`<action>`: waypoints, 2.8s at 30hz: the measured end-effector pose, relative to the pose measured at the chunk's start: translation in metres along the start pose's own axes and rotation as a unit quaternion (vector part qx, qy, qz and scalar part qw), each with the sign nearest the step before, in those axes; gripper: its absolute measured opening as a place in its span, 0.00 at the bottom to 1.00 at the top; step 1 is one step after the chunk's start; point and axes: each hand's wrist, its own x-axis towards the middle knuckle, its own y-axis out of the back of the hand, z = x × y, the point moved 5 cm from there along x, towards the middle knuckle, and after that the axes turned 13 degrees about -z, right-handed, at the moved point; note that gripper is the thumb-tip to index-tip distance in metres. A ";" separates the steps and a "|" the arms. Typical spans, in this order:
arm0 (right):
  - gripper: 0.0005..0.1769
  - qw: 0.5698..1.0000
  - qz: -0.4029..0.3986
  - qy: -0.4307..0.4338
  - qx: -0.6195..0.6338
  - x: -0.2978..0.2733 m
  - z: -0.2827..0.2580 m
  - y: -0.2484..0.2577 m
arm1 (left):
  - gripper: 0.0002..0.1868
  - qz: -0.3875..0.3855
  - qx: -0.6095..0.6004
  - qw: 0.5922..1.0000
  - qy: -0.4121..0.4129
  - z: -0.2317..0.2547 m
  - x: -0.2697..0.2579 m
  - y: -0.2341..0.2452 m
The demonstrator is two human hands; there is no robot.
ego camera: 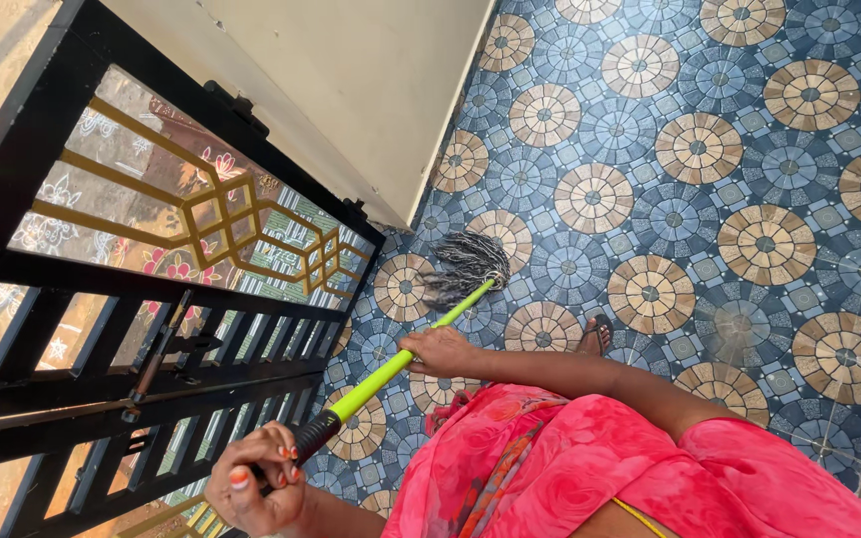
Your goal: The person mops a tiled balcony floor using a mop with a green handle.
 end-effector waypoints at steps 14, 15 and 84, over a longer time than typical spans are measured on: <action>0.25 0.943 0.180 -0.279 0.037 -0.144 0.315 0.140 | 0.25 -0.130 -0.165 0.973 0.096 -0.264 0.090 -0.267; 0.25 0.935 0.186 -0.296 0.057 -0.170 0.340 0.150 | 0.25 -0.162 -0.161 0.965 0.131 -0.282 0.085 -0.298; 0.15 0.988 -0.132 -0.059 -0.061 0.140 0.635 0.487 | 0.21 0.129 -0.016 0.991 -0.029 -0.460 0.454 -0.363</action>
